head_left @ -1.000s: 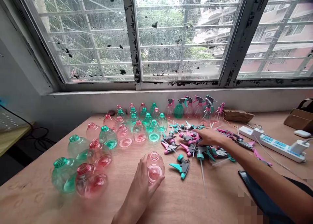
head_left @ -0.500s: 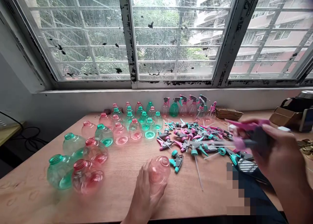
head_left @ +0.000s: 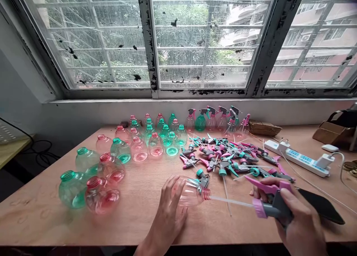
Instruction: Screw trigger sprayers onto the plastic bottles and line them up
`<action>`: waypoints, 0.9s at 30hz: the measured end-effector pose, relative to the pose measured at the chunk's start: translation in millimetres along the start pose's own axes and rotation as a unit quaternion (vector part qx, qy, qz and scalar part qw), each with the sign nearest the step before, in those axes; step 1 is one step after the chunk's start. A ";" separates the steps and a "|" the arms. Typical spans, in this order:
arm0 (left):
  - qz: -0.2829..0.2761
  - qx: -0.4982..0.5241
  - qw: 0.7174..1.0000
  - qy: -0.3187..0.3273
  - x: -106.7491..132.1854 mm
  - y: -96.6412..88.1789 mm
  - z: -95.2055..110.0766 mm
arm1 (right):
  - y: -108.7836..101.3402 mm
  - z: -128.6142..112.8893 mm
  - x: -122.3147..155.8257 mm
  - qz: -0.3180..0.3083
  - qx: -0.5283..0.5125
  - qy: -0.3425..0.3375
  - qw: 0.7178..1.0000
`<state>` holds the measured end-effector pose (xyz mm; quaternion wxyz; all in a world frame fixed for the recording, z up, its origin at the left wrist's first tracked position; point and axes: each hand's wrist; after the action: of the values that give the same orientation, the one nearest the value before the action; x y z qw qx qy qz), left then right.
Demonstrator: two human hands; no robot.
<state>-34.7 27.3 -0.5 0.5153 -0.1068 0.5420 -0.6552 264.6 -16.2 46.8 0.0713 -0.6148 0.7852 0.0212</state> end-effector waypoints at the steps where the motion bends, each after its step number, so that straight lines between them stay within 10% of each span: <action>1: -0.003 0.007 1.000 -0.002 0.4 -0.3 0.9 | 9.6 -1.3 -3.0 0.032 -0.026 -0.004 0.999; 9: 0.032 0.050 0.996 -0.069 1.2 0.2 -0.6 | 66.5 30.8 -13.7 -0.019 -0.180 0.015 0.983; 18: -0.032 0.260 0.959 -0.105 -2.1 4.5 -11.1 | 75.6 60.1 1.9 -0.177 -0.236 0.099 0.950; 27: 0.005 0.389 0.912 -0.131 0.1 4.6 -8.0 | 81.3 72.6 -0.6 -0.162 -0.267 0.091 0.946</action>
<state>-37.7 32.6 -7.5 0.5859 0.0193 0.1725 -0.7915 192.2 13.0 -29.4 -0.1643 -0.7293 0.6440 0.1622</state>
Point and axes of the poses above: each hand's wrist, its own x-axis away from the middle knuckle, its own y-axis out of the palm, z = x × y, and after that the axes turned 5 degrees about -z, right-handed
